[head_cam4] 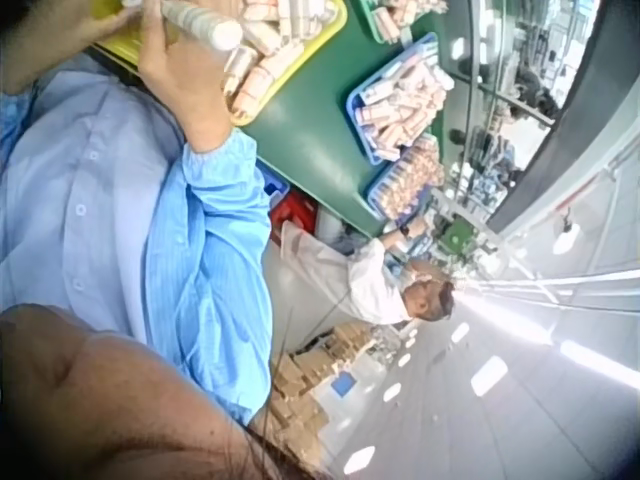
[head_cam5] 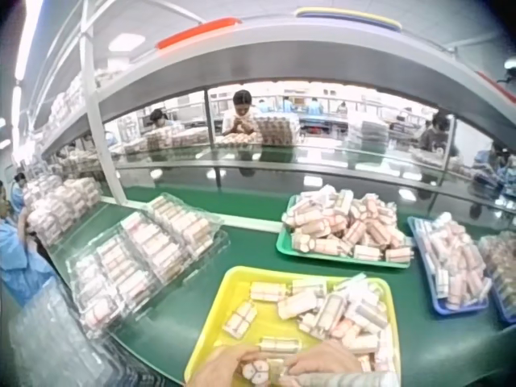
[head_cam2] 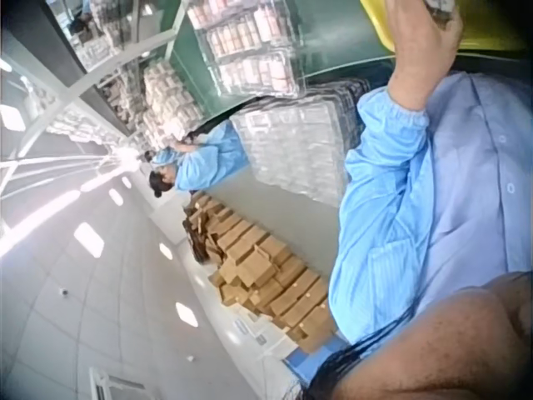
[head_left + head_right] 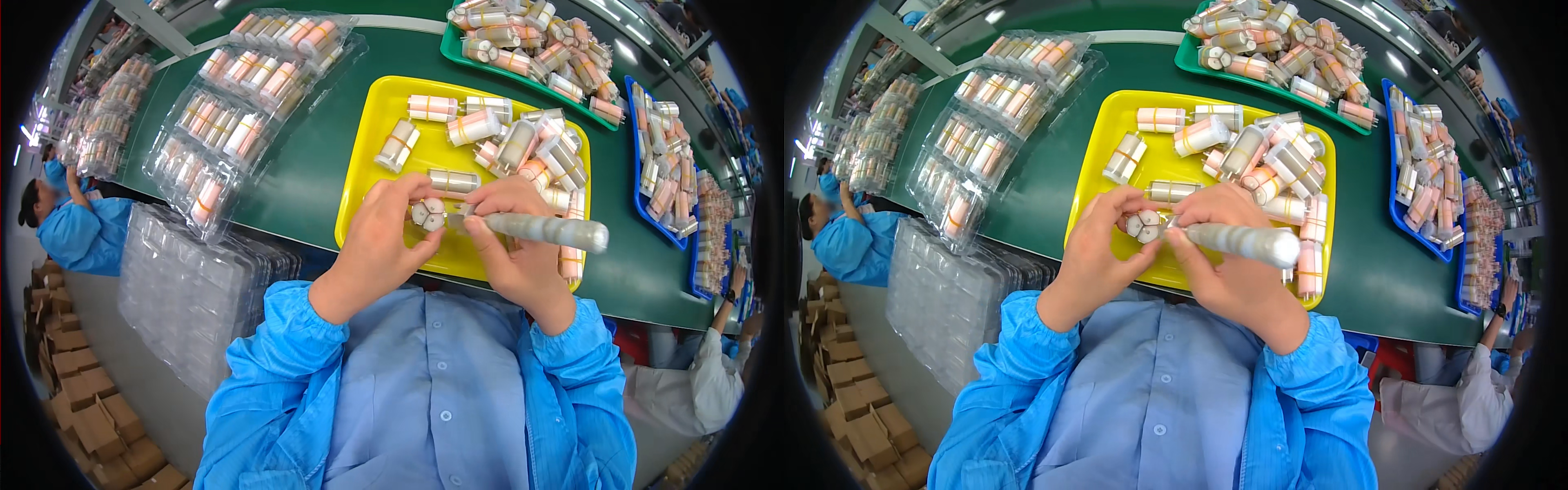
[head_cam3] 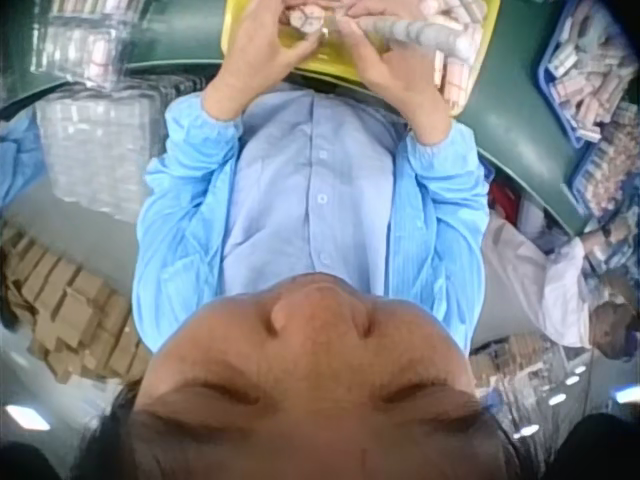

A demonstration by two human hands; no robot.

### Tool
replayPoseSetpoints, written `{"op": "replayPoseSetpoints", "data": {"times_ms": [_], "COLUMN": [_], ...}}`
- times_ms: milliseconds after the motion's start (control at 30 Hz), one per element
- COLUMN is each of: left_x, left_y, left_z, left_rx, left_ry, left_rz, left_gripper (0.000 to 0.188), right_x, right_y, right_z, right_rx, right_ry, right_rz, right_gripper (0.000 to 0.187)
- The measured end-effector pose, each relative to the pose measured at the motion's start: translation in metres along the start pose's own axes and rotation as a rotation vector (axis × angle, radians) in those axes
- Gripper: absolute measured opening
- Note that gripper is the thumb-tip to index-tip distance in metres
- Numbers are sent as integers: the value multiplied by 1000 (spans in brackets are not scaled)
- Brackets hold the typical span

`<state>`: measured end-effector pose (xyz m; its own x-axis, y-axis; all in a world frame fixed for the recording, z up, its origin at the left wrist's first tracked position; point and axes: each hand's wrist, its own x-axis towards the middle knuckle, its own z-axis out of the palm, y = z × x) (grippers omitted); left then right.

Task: Manually assemble and bundle candle wick components using a cylindrical tool and placing them into containers.

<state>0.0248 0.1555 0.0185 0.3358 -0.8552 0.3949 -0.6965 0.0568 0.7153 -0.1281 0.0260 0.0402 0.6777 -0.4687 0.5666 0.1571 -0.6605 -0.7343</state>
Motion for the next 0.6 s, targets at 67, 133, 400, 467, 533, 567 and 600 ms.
{"op": "replayPoseSetpoints", "data": {"times_ms": [67,133,400,467,533,567,600], "left_x": [-1,-1,1,1,1,0,-1], "left_y": [-4,-7,-5,-5,-6,-7,-8], "left_z": [0,3,6,6,4,5,5], "left_rx": [-26,-55,-46,-56,-64,-48,-32], "left_ry": [4,20,28,24,8,13,19], "left_rz": [19,48,116,117,118,107,96], "left_gripper": [59,60,63,63,63,63,63], "right_x": [1,3,10,9,11,11,11], "right_y": [0,1,5,6,4,4,4], "right_z": [4,7,6,8,6,6,6], "right_rx": [-14,-41,-61,-48,-83,-89,-95], "right_ry": [-32,-46,-80,-98,-126,-127,-128], "right_rz": [16,20,63,101,126,110,95], "right_gripper": [16,15,14,15,16,15,15]}}
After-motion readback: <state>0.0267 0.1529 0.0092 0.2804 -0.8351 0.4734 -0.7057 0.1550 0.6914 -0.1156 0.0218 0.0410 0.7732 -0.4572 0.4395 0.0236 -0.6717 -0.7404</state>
